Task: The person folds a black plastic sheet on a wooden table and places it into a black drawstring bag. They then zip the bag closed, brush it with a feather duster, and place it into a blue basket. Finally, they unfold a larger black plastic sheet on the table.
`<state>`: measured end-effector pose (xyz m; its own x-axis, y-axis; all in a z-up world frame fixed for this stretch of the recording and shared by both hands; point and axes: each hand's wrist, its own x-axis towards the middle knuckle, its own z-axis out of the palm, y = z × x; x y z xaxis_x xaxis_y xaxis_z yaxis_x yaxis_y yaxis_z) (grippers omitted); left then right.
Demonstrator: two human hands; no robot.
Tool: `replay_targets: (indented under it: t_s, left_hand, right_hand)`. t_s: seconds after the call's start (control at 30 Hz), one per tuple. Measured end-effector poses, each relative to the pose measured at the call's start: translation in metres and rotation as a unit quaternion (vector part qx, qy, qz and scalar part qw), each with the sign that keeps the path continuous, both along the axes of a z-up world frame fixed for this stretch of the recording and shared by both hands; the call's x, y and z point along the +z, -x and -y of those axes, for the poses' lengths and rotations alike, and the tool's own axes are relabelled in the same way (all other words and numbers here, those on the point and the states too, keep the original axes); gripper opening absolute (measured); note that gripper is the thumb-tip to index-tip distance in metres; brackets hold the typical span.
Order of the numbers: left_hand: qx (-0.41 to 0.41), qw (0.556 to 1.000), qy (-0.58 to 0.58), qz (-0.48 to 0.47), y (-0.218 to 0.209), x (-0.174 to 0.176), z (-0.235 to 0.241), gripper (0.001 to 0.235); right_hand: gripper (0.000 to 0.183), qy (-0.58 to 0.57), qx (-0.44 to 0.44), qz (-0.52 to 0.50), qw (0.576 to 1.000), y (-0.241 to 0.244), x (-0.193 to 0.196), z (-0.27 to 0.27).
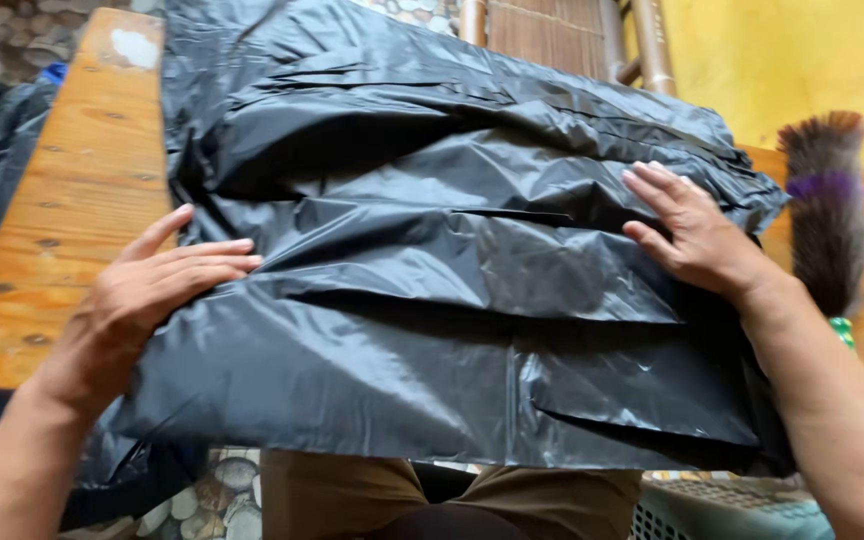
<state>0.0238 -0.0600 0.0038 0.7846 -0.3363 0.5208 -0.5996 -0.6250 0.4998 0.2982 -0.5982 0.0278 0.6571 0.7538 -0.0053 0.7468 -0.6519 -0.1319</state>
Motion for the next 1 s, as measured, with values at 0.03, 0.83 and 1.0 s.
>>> replay_targets:
  t_s: [0.03,0.83,1.0]
  left_hand:
    - [0.01,0.999,0.01,-0.03,0.0,0.003,0.002,0.036]
    - [0.096,0.995,-0.001,-0.033,0.009,0.014,0.008,0.037]
    - [0.072,0.993,0.052,-0.071,0.012,0.012,0.006,0.035]
  right_hand:
    - [0.067,0.005,-0.06,-0.044,0.997,0.008,0.016,0.01]
    - [0.064,-0.052,0.104,0.032,0.993,0.09,0.024,0.032]
    - [0.126,-0.076,0.202,0.05,0.975,0.158,0.018,0.026]
